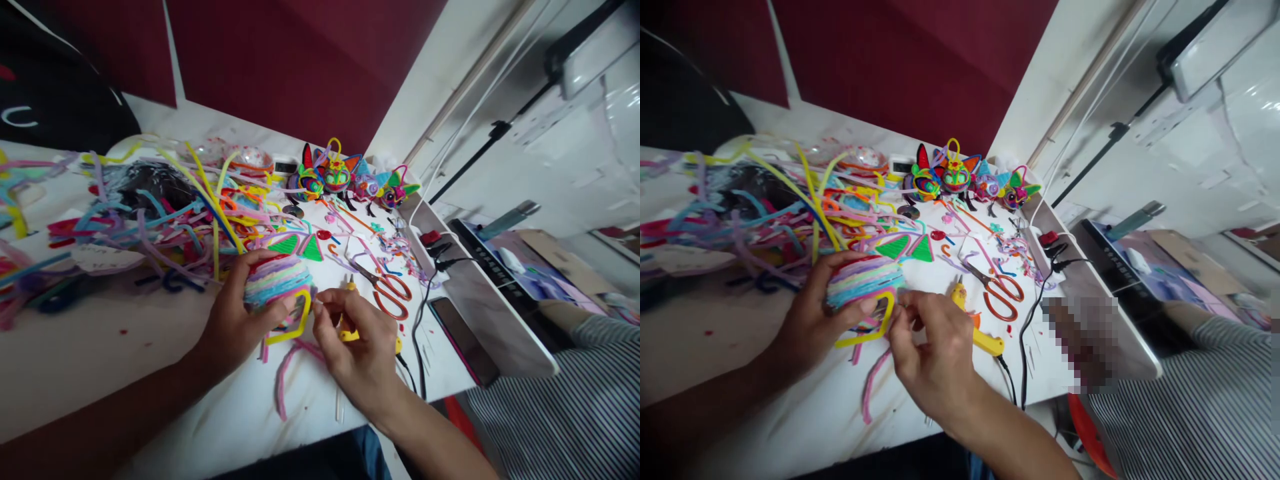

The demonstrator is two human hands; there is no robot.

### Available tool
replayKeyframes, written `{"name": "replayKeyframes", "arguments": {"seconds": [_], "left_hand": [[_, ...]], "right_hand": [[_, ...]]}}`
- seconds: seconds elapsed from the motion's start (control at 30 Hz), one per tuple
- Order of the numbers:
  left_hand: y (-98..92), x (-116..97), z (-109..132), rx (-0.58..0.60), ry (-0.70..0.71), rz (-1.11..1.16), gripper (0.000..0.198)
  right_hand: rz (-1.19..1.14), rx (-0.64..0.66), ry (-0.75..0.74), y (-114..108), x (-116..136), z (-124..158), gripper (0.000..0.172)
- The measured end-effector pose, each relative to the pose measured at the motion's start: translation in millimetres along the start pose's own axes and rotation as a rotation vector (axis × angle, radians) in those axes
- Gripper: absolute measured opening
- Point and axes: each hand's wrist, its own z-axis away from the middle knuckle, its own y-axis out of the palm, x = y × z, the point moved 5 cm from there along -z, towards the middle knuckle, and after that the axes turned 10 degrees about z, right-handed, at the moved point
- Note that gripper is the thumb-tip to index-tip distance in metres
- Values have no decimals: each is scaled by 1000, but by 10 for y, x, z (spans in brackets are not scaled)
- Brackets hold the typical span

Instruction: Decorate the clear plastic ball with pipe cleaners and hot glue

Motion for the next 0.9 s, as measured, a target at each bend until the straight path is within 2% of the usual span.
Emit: {"name": "replayKeyframes", "arguments": {"seconds": [0.13, 0.23, 0.43, 0.7, 0.9], "left_hand": [[-1, -3, 8, 1, 6, -2, 47], [6, 12, 7, 12, -3, 13, 47], [-1, 60, -6, 16, -33, 13, 46], [3, 16, -12, -29, -71, 5, 48], [3, 87, -21, -2, -89, 22, 46]], "right_hand": [[148, -54, -206, -14, 66, 119, 18], [251, -49, -273, 36, 80, 183, 23], [385, -76, -332, 90, 96, 214, 25], [447, 1, -367, 132, 96, 258, 29], [558, 52, -390, 169, 91, 266, 33]]}}
